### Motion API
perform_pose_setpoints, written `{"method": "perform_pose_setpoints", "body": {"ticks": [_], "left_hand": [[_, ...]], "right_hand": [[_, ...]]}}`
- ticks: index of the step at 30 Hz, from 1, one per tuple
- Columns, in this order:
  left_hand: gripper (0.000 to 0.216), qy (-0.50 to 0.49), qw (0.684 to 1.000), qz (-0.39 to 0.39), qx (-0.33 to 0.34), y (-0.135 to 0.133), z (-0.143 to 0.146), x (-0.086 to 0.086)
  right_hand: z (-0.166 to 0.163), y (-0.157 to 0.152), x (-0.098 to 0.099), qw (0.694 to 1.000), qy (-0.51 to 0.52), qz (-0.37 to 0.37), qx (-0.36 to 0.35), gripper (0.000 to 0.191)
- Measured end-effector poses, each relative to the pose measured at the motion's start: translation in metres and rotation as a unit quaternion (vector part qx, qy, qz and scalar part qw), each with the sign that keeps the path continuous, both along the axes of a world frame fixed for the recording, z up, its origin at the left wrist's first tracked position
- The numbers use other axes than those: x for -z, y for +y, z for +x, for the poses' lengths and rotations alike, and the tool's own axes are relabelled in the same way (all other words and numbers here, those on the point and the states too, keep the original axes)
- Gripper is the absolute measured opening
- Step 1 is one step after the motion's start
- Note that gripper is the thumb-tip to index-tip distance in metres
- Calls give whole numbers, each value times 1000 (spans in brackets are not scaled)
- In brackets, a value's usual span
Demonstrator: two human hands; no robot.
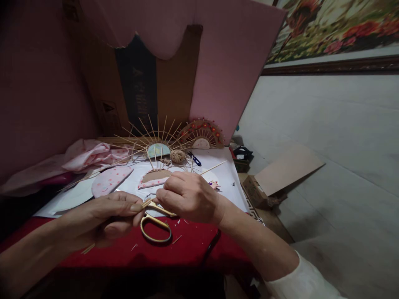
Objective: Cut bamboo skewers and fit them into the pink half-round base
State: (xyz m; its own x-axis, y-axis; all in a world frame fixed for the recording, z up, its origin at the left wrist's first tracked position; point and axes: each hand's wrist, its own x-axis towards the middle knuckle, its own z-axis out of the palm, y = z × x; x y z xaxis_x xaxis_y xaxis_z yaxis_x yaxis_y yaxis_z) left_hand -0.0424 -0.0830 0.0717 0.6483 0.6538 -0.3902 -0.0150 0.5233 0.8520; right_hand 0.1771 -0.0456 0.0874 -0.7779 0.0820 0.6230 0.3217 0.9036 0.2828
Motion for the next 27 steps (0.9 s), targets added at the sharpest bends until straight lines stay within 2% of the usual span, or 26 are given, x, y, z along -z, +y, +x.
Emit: {"method": "perform_pose_setpoints", "body": {"ticks": [7,11,14,17,19,22,25,27], "left_hand": [[24,-42,998,14,-39,-6,6,12],[26,-66,995,27,-66,-5,11,17],[24,-105,989,38,-99,-6,19,21],[22,-134,980,47,-136,-8,24,28],[23,-132,980,49,-140,-7,24,33],[25,-71,991,66,-92,-2,15,32],[28,63,990,123,12,7,5,21],[30,148,971,172,72,14,0,12]], "right_hand": [[1,-3,9,998,46,-36,24,17],[-4,-4,19,991,110,-72,33,15],[-16,-9,30,974,183,-119,51,13],[-26,-16,39,943,258,-198,71,15],[-27,-18,40,930,274,-237,67,16],[-16,-11,33,958,179,-223,37,15],[-5,-2,21,991,-26,-127,23,21],[-3,2,13,987,-147,-63,4,26]]}}
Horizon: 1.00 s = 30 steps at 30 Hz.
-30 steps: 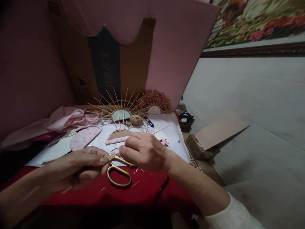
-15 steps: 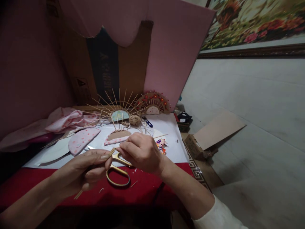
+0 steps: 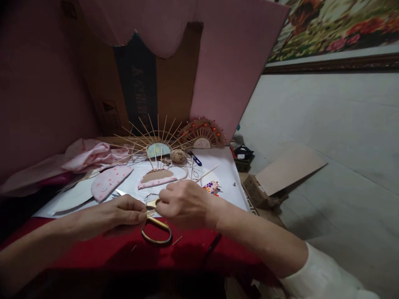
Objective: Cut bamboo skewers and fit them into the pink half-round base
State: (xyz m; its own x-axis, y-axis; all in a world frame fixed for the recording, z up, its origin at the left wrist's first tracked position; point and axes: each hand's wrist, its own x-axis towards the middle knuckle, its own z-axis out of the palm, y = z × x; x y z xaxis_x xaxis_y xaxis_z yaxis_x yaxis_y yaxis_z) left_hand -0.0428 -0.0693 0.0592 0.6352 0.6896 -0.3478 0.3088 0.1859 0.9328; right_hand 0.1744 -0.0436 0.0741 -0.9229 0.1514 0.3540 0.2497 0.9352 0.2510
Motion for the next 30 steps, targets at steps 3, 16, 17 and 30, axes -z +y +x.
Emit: {"method": "perform_pose_setpoints", "body": {"ticks": [3,16,17,30], "left_hand": [[28,43,999,29,10,10,-6,-9],[24,-272,944,-48,-180,3,17,12],[23,-282,941,-54,-181,3,19,14],[11,-313,887,-174,-291,8,37,18]], "right_hand": [[-1,0,-10,998,-9,-52,-22,24],[-8,0,15,902,360,-223,84,11],[-7,-2,17,922,352,-142,81,13],[-28,-12,54,975,126,128,-134,13]]}}
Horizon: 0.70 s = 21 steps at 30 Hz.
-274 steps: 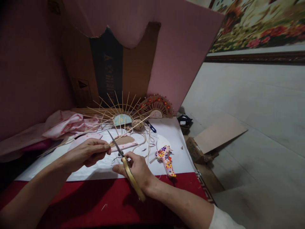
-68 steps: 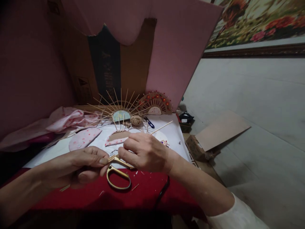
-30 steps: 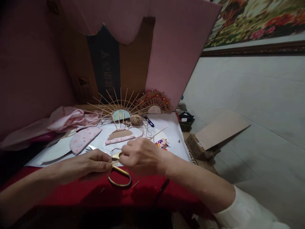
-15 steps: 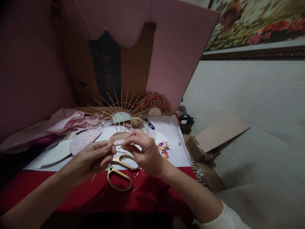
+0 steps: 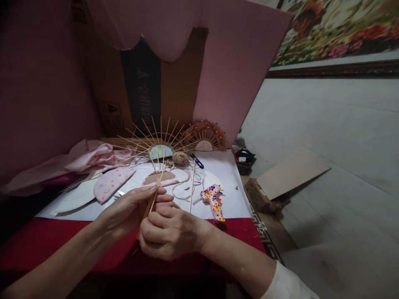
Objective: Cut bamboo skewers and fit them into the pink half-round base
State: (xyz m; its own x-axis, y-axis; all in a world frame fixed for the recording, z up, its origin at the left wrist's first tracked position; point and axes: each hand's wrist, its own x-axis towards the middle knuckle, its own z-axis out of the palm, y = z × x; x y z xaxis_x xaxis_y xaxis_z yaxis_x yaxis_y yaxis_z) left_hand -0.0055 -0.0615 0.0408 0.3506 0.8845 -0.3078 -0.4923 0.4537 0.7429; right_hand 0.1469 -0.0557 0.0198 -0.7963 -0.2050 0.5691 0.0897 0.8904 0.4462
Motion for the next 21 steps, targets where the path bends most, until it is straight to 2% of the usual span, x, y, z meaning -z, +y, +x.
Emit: {"method": "perform_pose_setpoints", "body": {"ticks": [4,6,7,8,9,10,11,13,14,15,16,17,21], "left_hand": [[10,-30,999,10,-41,9,5,-6],[14,-51,997,18,-62,16,4,-8],[16,-60,995,22,-77,21,3,-10],[18,-68,993,26,-97,25,3,-11],[20,-73,990,30,-117,29,3,-13],[21,-76,987,37,-140,32,3,-15],[22,-79,983,48,-161,35,5,-17],[22,-83,974,87,-192,40,9,-19],[21,-85,969,111,-202,41,13,-19],[19,-85,965,134,-209,41,17,-17],[17,-84,962,152,-211,41,21,-15],[15,-83,960,166,-208,40,24,-12],[12,-80,960,197,-183,34,32,-1]], "right_hand": [[4,3,3,1000,20,-24,1,12],[6,0,3,988,105,-109,23,10],[6,-3,3,967,167,-185,47,10],[5,-5,4,927,236,-281,78,10],[2,-7,6,862,303,-392,106,11],[-3,-9,8,775,360,-505,120,15],[-9,-10,11,672,403,-611,114,20],[-23,-9,14,460,446,-766,42,33],[-29,-7,14,375,450,-810,-2,38],[-36,-4,12,316,452,-833,-42,43],[-41,-2,9,282,459,-839,-75,45],[-45,1,5,269,470,-834,-102,46],[-50,9,-6,258,510,-806,-157,39]]}}
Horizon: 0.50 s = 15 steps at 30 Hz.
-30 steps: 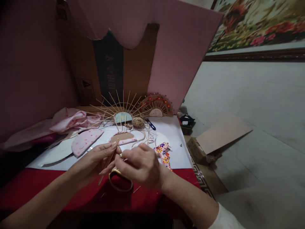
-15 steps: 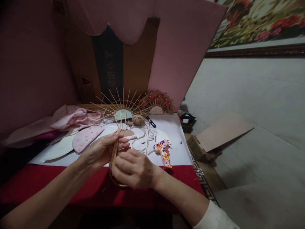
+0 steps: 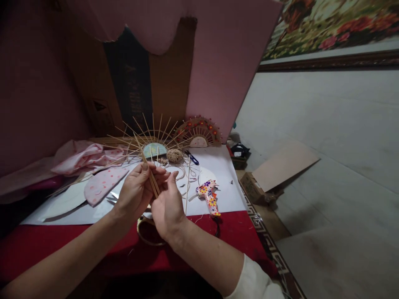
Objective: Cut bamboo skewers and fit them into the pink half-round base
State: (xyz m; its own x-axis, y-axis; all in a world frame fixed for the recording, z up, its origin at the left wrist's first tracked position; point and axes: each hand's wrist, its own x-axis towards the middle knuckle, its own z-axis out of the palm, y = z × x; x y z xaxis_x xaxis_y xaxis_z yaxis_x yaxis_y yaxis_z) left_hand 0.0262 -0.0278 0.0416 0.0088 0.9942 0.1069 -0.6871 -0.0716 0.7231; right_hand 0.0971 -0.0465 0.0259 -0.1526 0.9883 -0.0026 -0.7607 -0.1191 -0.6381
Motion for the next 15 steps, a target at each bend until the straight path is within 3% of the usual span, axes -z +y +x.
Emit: {"method": "perform_pose_setpoints", "body": {"ticks": [4,9,12,15], "left_hand": [[12,9,999,33,-10,-2,-3,-3],[13,38,997,63,-6,-1,-4,-9],[14,57,996,57,24,-1,-7,-8],[15,86,994,30,56,-1,-10,-7]], "right_hand": [[3,1,3,998,26,-37,-32,43],[7,-1,4,998,-21,-46,-45,50],[15,1,4,991,-127,-29,20,45],[31,8,-1,947,-277,65,151,34]]}}
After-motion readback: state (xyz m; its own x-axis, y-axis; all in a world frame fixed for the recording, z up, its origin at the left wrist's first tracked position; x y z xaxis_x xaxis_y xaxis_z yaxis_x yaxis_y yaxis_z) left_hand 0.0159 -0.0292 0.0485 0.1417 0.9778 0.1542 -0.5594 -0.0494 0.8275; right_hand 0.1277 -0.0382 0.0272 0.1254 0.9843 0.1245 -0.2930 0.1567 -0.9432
